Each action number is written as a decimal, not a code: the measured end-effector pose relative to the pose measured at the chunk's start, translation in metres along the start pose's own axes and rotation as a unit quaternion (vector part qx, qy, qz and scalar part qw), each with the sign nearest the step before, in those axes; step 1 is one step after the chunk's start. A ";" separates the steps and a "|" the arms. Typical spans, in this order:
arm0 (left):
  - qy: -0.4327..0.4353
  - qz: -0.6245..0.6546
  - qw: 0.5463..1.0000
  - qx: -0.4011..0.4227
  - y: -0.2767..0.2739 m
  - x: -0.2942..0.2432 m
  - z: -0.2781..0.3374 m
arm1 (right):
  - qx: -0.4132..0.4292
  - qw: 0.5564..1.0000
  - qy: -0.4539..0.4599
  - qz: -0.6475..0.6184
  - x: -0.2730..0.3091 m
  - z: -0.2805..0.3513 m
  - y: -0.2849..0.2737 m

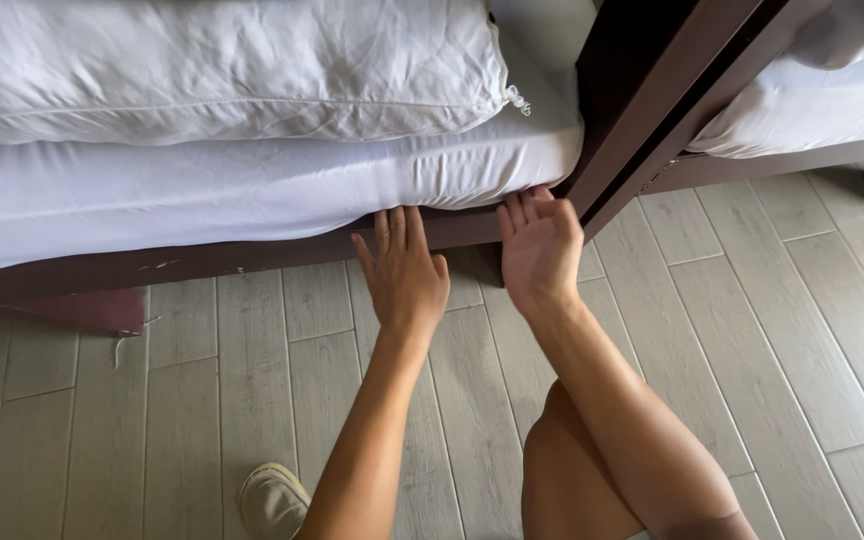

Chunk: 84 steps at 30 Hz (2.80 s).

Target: The person makes a bed by smoothing and tucking a white fitted sheet, then retrieves a white pillowcase from a wooden cabinet. They place the pillowcase on the bed, insert a pillow, and smooth the bedding.

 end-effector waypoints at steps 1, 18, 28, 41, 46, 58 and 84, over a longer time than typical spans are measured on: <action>-0.002 -0.002 1.000 0.001 -0.002 0.001 0.002 | 0.000 1.000 0.002 -0.002 -0.005 -0.007 -0.006; 0.012 0.030 0.999 0.005 -0.001 0.002 0.003 | 0.058 0.987 -0.021 -0.149 0.018 -0.008 -0.004; 0.019 0.010 0.999 -0.025 -0.008 0.003 0.005 | -0.106 0.987 -0.071 -0.094 -0.028 0.028 -0.003; 0.006 0.051 0.997 -0.050 -0.007 0.007 0.006 | 0.001 0.575 -0.229 0.786 -0.044 0.042 0.066; 0.010 0.042 0.998 -0.034 -0.007 0.006 0.006 | -0.014 0.526 -0.229 0.819 -0.044 0.043 0.068; 0.017 0.051 0.996 -0.064 -0.003 0.007 0.005 | -0.025 0.516 -0.185 0.836 -0.041 0.027 0.054; 0.041 0.007 0.998 -0.040 -0.010 0.000 0.005 | -0.100 0.436 -0.135 0.884 0.019 0.037 0.021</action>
Point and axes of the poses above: each hand's wrist, its own z-axis away from the middle knuckle, its own y-axis out of the palm, x = y × z, the point moved 7 cm from there along -z, towards the middle knuckle, and after that the axes turned 12 degrees about y, right-handed, at the moved point
